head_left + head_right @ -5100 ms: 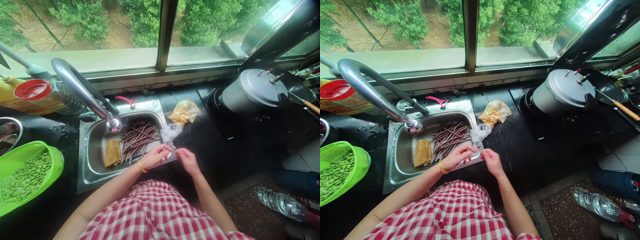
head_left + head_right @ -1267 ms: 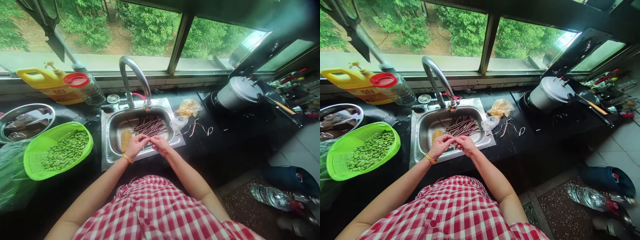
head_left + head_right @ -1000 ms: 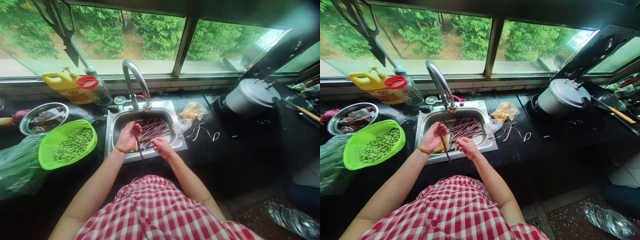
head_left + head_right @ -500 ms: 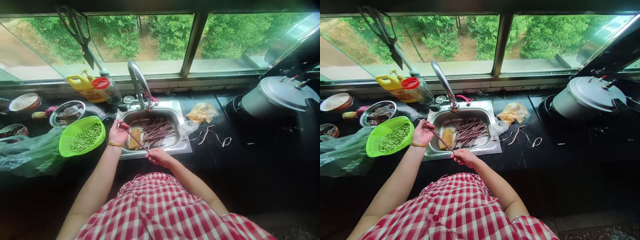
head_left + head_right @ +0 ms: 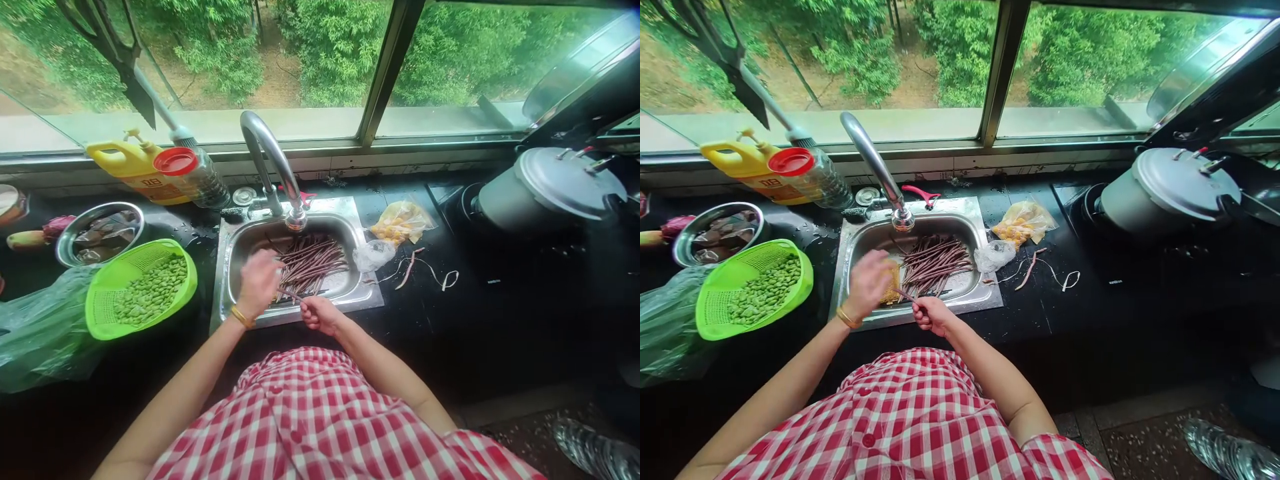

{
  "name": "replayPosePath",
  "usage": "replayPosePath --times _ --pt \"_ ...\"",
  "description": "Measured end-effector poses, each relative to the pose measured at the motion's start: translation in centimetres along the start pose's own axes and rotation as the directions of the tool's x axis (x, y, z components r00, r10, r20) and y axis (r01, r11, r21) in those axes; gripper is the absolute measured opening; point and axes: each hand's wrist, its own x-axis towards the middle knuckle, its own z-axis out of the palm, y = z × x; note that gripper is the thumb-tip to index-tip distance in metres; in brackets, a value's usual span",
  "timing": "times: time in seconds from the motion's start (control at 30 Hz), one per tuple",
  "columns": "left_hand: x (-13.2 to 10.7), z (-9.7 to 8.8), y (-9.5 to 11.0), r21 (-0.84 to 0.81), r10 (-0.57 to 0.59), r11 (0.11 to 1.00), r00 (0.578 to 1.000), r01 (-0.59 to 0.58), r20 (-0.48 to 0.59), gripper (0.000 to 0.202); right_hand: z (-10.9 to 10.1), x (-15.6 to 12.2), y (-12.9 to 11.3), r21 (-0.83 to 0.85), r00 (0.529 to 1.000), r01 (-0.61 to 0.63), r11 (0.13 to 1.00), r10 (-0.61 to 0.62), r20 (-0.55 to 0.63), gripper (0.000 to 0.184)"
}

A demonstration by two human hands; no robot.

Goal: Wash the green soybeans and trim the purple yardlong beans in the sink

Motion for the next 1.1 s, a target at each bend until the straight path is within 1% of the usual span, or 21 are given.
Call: replayPosePath --times 0.03,0.07,0.1,0.13,0.17,0.23,0.27,0.33,0.37,0.4,0.47,0.53,0.57,0.6,0.67,0.73,0.8,0.9,0.97,1.03,1.1 --pt "-0.6 0.6 0.3 0.062 0.100 0.992 0.976 -0.113 0.192 0.018 -0.2 0.1 -0.1 0.029 1.000 -0.017 0.999 0.017 0.018 0.010" --pt "-1.1 1.2 0.6 0.076 0.150 0.979 0.925 -0.187 0.348 0.018 -0.4 0.2 -0.2 0.053 0.999 -0.028 0.998 0.027 0.029 0.011" --pt "-1.6 1.8 0.8 0.067 0.162 0.974 0.877 -0.214 0.452 0.018 -0.5 0.3 -0.3 0.072 0.999 -0.035 0.997 0.033 0.036 0.011" --pt "-1.9 2.4 0.8 0.051 0.153 0.977 0.849 -0.207 0.506 0.019 -0.6 0.4 -0.4 0.085 0.998 -0.040 0.996 0.037 0.041 0.011" --pt "-2.0 2.8 0.8 0.032 0.141 0.982 0.836 -0.186 0.530 0.020 -0.8 0.4 -0.5 0.088 0.998 -0.043 0.995 0.039 0.043 0.011" --pt "-2.1 3.4 0.5 -0.007 0.134 0.988 0.829 -0.155 0.542 0.020 -1.1 0.4 -0.5 0.042 0.999 -0.041 0.998 0.039 0.033 0.011" --pt "-2.1 3.5 0.2 -0.025 0.143 0.988 0.824 -0.155 0.548 0.020 -1.2 0.4 -0.5 -0.017 1.000 -0.030 0.999 0.030 0.008 0.012" --pt "-1.9 3.6 -0.4 -0.039 0.170 0.983 0.812 -0.179 0.559 0.017 -1.6 0.5 -0.6 -0.225 0.995 0.025 0.974 -0.046 -0.092 0.013" --pt "-1.9 3.6 -0.7 -0.033 0.177 0.981 0.807 -0.192 0.564 0.016 -1.7 0.7 -0.6 -0.355 0.984 0.059 0.933 -0.114 -0.137 0.014" --pt "-1.9 3.7 -1.0 -0.019 0.178 0.979 0.804 -0.203 0.567 0.016 -1.9 0.8 -0.7 -0.486 0.968 0.092 0.869 -0.193 -0.162 0.015" --pt "-1.8 3.9 -1.4 0.027 0.171 0.974 0.807 -0.225 0.565 0.018 -2.2 1.3 -1.0 -0.699 0.931 0.140 0.702 -0.332 -0.148 0.017" --pt "-1.8 4.1 -1.7 0.088 0.161 0.964 0.815 -0.251 0.557 0.022 -2.4 1.8 -1.5 -0.816 0.912 0.148 0.559 -0.396 -0.106 0.021" --pt "-1.7 4.3 -1.8 0.118 0.164 0.955 0.816 -0.272 0.554 0.023 -2.5 2.0 -1.6 -0.847 0.908 0.136 0.514 -0.406 -0.100 0.022" --pt "-1.7 4.4 -1.9 0.146 0.173 0.943 0.816 -0.299 0.552 0.024 -2.6 2.3 -1.8 -0.863 0.907 0.120 0.491 -0.408 -0.106 0.023" --pt "-1.5 4.6 -2.1 0.181 0.208 0.915 0.808 -0.359 0.552 0.025 -2.7 2.8 -2.1 -0.861 0.902 0.090 0.501 -0.407 -0.143 0.023" --pt "-1.2 4.8 -2.2 0.176 0.246 0.902 0.804 -0.394 0.541 0.026 -2.7 3.2 -2.3 -0.837 0.888 0.086 0.541 -0.422 -0.181 0.021" --pt "-0.7 4.9 -2.3 0.136 0.247 0.924 0.828 -0.358 0.504 0.028 -2.7 3.6 -2.6 -0.807 0.871 0.107 0.581 -0.446 -0.205 0.021" --pt "0.1 5.1 -2.2 0.047 0.156 0.980 0.901 -0.191 0.405 0.029 -2.6 4.1 -3.3 -0.736 0.841 0.160 0.657 -0.481 -0.246 0.021" --pt "0.8 5.4 -1.9 -0.007 0.064 0.998 0.934 -0.066 0.352 0.027 -2.5 4.4 -4.0 -0.641 0.835 0.193 0.743 -0.467 -0.291 0.019" --pt "1.4 5.9 -1.7 -0.058 -0.041 0.996 0.949 0.062 0.313 0.024 -2.5 4.6 -4.7 -0.497 0.853 0.211 0.841 -0.407 -0.327 0.018" --pt "1.9 6.7 -1.5 -0.141 -0.178 0.964 0.939 0.227 0.293 0.022 -2.6 4.8 -5.2 -0.333 0.880 0.228 0.915 -0.340 -0.331 0.018"
